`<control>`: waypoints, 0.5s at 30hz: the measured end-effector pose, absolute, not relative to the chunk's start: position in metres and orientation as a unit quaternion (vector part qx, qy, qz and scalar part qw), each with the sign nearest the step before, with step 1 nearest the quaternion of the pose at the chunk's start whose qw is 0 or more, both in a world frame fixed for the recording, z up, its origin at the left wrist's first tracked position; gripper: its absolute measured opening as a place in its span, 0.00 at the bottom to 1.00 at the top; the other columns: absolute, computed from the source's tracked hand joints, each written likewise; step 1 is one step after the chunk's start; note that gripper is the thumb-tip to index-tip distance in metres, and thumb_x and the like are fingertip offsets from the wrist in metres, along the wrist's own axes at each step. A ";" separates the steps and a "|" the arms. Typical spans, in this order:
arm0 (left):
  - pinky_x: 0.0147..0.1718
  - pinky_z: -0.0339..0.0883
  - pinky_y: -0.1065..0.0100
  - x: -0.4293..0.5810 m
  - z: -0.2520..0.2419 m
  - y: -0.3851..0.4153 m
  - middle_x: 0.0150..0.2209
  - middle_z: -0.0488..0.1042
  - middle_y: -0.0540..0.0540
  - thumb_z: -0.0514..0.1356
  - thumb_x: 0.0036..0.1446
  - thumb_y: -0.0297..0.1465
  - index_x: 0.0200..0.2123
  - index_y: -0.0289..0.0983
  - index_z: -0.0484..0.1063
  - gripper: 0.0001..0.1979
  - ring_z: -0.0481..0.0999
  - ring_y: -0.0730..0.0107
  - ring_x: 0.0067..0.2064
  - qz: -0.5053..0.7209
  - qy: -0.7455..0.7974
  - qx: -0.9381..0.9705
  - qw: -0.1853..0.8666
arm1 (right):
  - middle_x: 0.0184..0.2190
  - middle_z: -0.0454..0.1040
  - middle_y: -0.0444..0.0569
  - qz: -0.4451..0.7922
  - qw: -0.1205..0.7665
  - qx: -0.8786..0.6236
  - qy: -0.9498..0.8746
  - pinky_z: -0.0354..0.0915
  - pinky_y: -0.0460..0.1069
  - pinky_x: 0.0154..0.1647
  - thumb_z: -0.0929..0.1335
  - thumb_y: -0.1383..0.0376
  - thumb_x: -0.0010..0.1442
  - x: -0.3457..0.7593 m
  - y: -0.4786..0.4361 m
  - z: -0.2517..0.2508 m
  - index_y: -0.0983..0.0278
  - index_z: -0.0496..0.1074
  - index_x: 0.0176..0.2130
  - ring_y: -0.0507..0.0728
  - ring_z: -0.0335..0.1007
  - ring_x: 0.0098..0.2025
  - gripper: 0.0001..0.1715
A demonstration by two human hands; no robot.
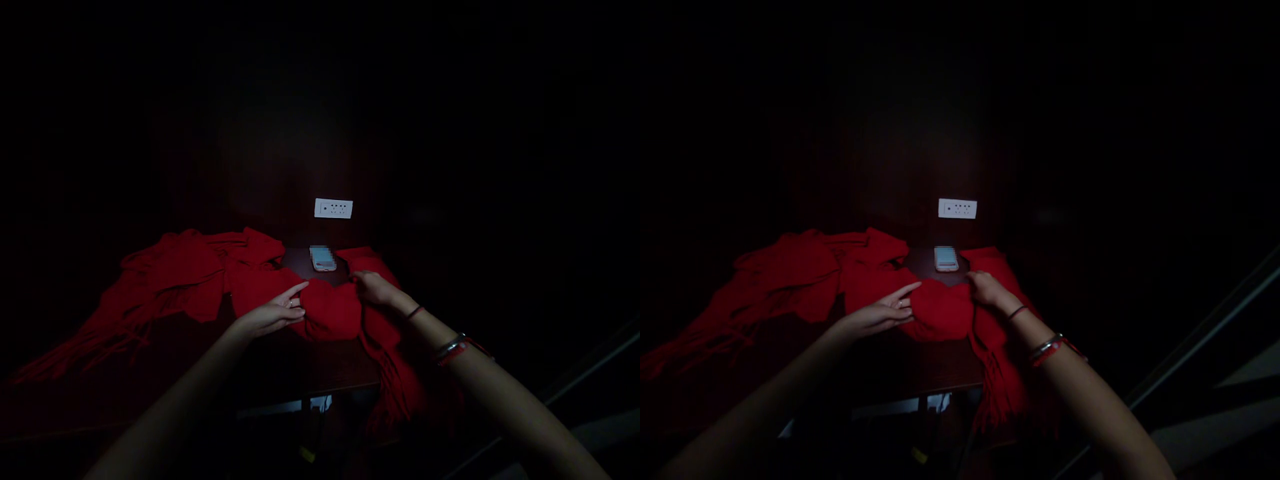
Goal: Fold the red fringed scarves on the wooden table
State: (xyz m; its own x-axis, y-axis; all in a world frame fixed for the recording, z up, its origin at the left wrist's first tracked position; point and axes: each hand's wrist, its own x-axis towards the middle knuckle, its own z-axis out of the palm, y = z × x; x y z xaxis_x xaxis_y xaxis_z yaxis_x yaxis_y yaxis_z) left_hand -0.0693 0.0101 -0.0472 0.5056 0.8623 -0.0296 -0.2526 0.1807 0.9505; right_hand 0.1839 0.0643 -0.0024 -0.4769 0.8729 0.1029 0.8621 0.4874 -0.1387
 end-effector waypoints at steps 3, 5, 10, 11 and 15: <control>0.46 0.56 0.66 -0.070 -0.064 0.011 0.41 0.69 0.46 0.63 0.38 0.20 0.55 0.42 0.50 0.40 0.69 0.72 0.41 0.437 0.264 0.475 0.716 | 0.43 0.68 0.59 0.058 0.017 -0.512 -0.857 0.60 0.48 0.43 0.67 0.74 0.43 0.189 0.063 -0.014 0.72 0.63 0.48 0.60 0.65 0.44 0.30; 0.42 0.59 0.69 -0.070 -0.067 0.013 0.40 0.69 0.48 0.62 0.39 0.22 0.53 0.42 0.53 0.37 0.70 0.75 0.39 0.464 0.272 0.471 0.699 | 0.45 0.66 0.58 0.060 0.096 -0.503 -0.857 0.59 0.49 0.45 0.66 0.71 0.47 0.190 0.050 -0.013 0.70 0.61 0.50 0.58 0.63 0.46 0.29; 0.28 0.58 0.78 -0.058 -0.053 0.017 0.29 0.65 0.54 0.64 0.37 0.25 0.52 0.41 0.55 0.36 0.65 0.84 0.26 0.496 0.316 0.501 0.635 | 0.46 0.61 0.52 0.101 0.226 -0.411 -0.877 0.59 0.51 0.46 0.65 0.59 0.50 0.170 -0.010 -0.012 0.62 0.54 0.54 0.55 0.60 0.46 0.33; 0.26 0.57 0.79 -0.055 -0.050 0.018 0.28 0.63 0.55 0.64 0.37 0.26 0.53 0.40 0.54 0.37 0.64 0.84 0.25 0.492 0.327 0.512 0.624 | 0.46 0.60 0.52 0.098 0.211 -0.409 -0.882 0.60 0.51 0.46 0.66 0.58 0.49 0.165 -0.020 -0.017 0.62 0.53 0.54 0.55 0.60 0.45 0.36; 0.26 0.57 0.77 -0.052 -0.051 0.014 0.27 0.61 0.55 0.60 0.44 0.31 0.57 0.40 0.45 0.38 0.62 0.82 0.26 0.443 0.371 0.593 0.561 | 0.38 0.65 0.52 0.016 0.197 -0.438 -0.877 0.62 0.50 0.41 0.61 0.67 0.55 0.151 -0.029 -0.039 0.65 0.65 0.45 0.55 0.62 0.39 0.16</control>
